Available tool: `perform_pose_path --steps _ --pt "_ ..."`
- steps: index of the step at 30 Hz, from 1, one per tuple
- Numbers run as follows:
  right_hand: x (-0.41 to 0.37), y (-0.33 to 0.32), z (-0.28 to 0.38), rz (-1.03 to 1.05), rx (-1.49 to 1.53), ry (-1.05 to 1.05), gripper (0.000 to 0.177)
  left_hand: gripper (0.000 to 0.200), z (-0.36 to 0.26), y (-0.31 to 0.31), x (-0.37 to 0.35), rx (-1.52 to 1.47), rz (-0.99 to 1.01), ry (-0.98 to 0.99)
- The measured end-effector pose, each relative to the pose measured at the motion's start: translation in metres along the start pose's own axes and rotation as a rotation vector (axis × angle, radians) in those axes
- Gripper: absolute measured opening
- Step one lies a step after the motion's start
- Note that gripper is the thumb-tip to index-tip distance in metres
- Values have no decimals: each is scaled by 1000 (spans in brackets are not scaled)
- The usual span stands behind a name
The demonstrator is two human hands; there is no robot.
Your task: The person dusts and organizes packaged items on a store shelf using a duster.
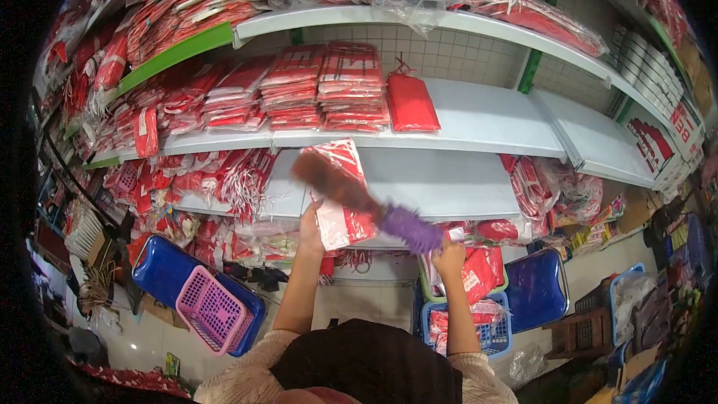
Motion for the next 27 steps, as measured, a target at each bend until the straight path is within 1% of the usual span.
perform_pose_path --steps 1,4,5,6,7,8,10,11,12,13,14,15,18,20,21,22,23,25,27 --pt "2 3 -10 -4 -19 114 22 41 1 -1 -2 91 -103 2" --pt "0 -5 -17 -105 87 233 24 44 5 -5 -2 171 -163 25" --pt "-2 -7 -7 -126 193 131 25 37 8 -1 0 105 -114 -12" --pt "-6 -10 2 -148 297 26 27 34 14 -10 9 57 44 -73" --pt "-10 -14 10 -170 400 -81 28 30 19 -44 25 8 201 -134" --pt "-13 -13 14 -142 285 -126 28 27 23 -79 38 -42 358 -196" --pt "-19 -10 21 -83 53 -210 28 26 26 -38 29 -62 338 -147" --pt "-19 -11 11 -95 42 -113 28 26 27 -16 24 -72 328 -122" --pt "-19 -10 0 -106 30 -15 27 26 25 2 18 -35 206 -32" --pt "-17 -11 -10 -120 18 82 27 32 24 -12 16 11 -39 -54" --pt "-16 -12 -20 -134 7 176 27 36 27 -8 16 42 -81 -101" --pt "-8 -33 -13 -160 -21 246 24 37 26 1 14 47 -57 -99" --pt "17 -57 -38 -293 -35 430 29 39 27 10 16 54 -18 -103" --pt "41 -98 -11 -482 85 342 37 40 29 8 17 62 -17 -111" --pt "58 -103 -5 -421 -3 351 44 40 30 4 19 67 -23 -115" --pt "75 -111 8 -476 4 216 41 40 31 1 20 73 -30 -120" --pt "93 -109 11 -410 -105 192 39 40 32 3 20 38 -13 -130" --pt "130 -104 21 -356 -228 119 34 38 36 7 21 -35 20 -152" --pt "167 -103 25 -278 -317 121 29 40 37 5 23 15 10 -152"
Point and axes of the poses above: each hand's wrist, its own x-axis towards the middle knuckle, its own y-axis out of the palm, z = x × y, the point moved 8 cm from there along x, towards the middle knuckle, and after that the axes turned 3 degrees about y, right-handed, at the moved point
